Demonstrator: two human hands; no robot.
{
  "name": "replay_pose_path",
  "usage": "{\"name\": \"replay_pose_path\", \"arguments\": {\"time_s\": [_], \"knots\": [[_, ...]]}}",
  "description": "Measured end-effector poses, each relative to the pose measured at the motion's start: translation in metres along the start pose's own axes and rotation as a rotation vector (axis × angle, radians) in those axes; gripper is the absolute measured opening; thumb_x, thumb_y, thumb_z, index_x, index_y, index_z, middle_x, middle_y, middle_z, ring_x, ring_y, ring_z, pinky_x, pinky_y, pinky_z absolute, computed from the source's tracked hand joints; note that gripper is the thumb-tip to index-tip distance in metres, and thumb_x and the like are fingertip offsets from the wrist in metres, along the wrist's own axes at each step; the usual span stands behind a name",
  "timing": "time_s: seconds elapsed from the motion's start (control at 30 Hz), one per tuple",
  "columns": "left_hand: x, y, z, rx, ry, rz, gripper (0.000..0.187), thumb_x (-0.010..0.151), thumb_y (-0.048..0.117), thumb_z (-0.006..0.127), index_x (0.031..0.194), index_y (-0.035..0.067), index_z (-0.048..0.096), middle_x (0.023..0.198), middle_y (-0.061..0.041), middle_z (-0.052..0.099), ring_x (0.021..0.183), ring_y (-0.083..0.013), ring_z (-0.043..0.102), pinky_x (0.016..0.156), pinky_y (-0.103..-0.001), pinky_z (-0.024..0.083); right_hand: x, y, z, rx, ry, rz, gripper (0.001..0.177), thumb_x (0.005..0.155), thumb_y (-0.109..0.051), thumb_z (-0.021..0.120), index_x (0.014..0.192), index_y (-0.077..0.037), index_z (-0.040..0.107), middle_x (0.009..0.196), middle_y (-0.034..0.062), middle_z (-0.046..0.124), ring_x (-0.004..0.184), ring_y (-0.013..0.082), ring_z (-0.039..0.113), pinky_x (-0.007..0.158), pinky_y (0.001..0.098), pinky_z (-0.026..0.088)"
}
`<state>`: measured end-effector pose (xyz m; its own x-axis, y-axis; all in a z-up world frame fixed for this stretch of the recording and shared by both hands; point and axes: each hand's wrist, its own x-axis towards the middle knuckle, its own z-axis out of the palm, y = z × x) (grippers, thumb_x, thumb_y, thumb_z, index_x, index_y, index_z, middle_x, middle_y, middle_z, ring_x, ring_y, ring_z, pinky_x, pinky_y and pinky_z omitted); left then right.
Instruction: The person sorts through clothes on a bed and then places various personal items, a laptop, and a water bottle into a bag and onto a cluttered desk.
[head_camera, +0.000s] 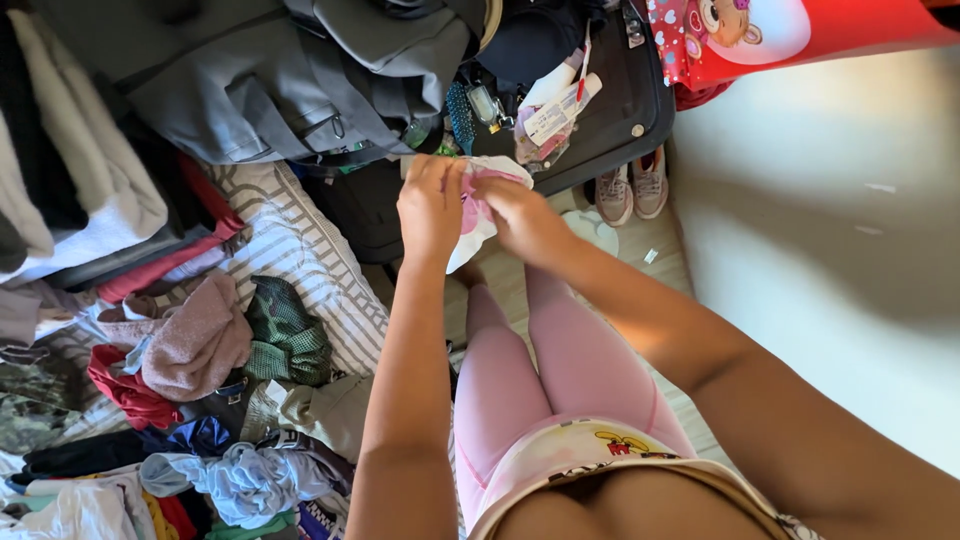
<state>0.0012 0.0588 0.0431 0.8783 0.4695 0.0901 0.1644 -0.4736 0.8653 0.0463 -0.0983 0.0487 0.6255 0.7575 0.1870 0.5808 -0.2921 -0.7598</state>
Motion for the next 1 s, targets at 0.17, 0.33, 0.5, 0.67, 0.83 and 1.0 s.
{"name": "replay_pose_path", "arguments": {"time_s": [0.17, 0.33, 0.5, 0.67, 0.83, 1.0], "knots": [[-0.005, 0.002, 0.003, -0.016, -0.067, 0.013, 0.010, 0.099, 0.012, 0.069, 0.096, 0.003, 0.070, 0.098, -0.012, 0.068, 0.082, -0.0348, 0.068, 0.071, -0.040, 0.056, 0.003, 0.023, 0.015, 0.008, -0.153, 0.199, 0.013, 0.089, 0.001, 0.065, 0.101, -0.001, 0.070, 0.099, 0.0194, 0.070, 0.090, 0.0392, 0.068, 0.077, 0.0443, 0.055], [-0.007, -0.011, 0.004, 0.016, -0.081, -0.006, 0.010, 0.099, 0.013, 0.069, 0.095, 0.004, 0.071, 0.096, -0.012, 0.068, 0.082, -0.0348, 0.068, 0.072, -0.041, 0.055, 0.016, 0.021, 0.027, -0.112, -0.231, 0.396, 0.008, 0.083, -0.012, 0.074, 0.087, -0.006, 0.077, 0.086, 0.0186, 0.072, 0.081, 0.0376, 0.070, 0.071, 0.0449, 0.055], [-0.007, -0.021, 0.000, 0.022, -0.050, -0.047, 0.010, 0.098, 0.013, 0.069, 0.095, 0.004, 0.071, 0.095, -0.013, 0.068, 0.084, -0.0343, 0.068, 0.075, -0.041, 0.055, 0.019, 0.022, 0.049, 0.055, -0.095, 0.610, 0.010, 0.077, -0.017, 0.079, 0.085, -0.011, 0.080, 0.081, 0.0141, 0.077, 0.075, 0.0286, 0.074, 0.070, 0.0385, 0.058], [-0.006, -0.009, 0.002, 0.016, -0.070, -0.093, 0.011, 0.098, 0.015, 0.068, 0.096, 0.005, 0.071, 0.099, -0.013, 0.068, 0.085, -0.0350, 0.068, 0.074, -0.041, 0.055, 0.005, 0.030, 0.076, 0.531, 0.209, 0.805, 0.012, 0.080, -0.010, 0.080, 0.088, -0.003, 0.075, 0.082, 0.0076, 0.077, 0.075, 0.0137, 0.072, 0.067, 0.0271, 0.058], [-0.017, -0.031, 0.011, 0.069, -0.049, -0.039, 0.011, 0.099, 0.014, 0.067, 0.098, 0.004, 0.071, 0.097, -0.014, 0.067, 0.085, -0.0364, 0.067, 0.074, -0.042, 0.055, -0.016, 0.035, 0.073, 0.405, 0.285, 0.643, 0.011, 0.081, 0.000, 0.079, 0.091, -0.001, 0.075, 0.086, 0.0090, 0.076, 0.076, 0.0152, 0.072, 0.069, 0.0271, 0.058], [-0.027, -0.056, 0.015, 0.138, -0.011, -0.114, 0.013, 0.098, 0.015, 0.070, 0.095, 0.002, 0.071, 0.091, -0.015, 0.067, 0.079, -0.0352, 0.066, 0.070, -0.042, 0.053, -0.052, 0.104, 0.043, 0.214, 0.616, 0.372, 0.013, 0.088, 0.007, 0.073, 0.099, 0.001, 0.074, 0.096, 0.0127, 0.074, 0.088, 0.0190, 0.072, 0.079, 0.0296, 0.059]]}}
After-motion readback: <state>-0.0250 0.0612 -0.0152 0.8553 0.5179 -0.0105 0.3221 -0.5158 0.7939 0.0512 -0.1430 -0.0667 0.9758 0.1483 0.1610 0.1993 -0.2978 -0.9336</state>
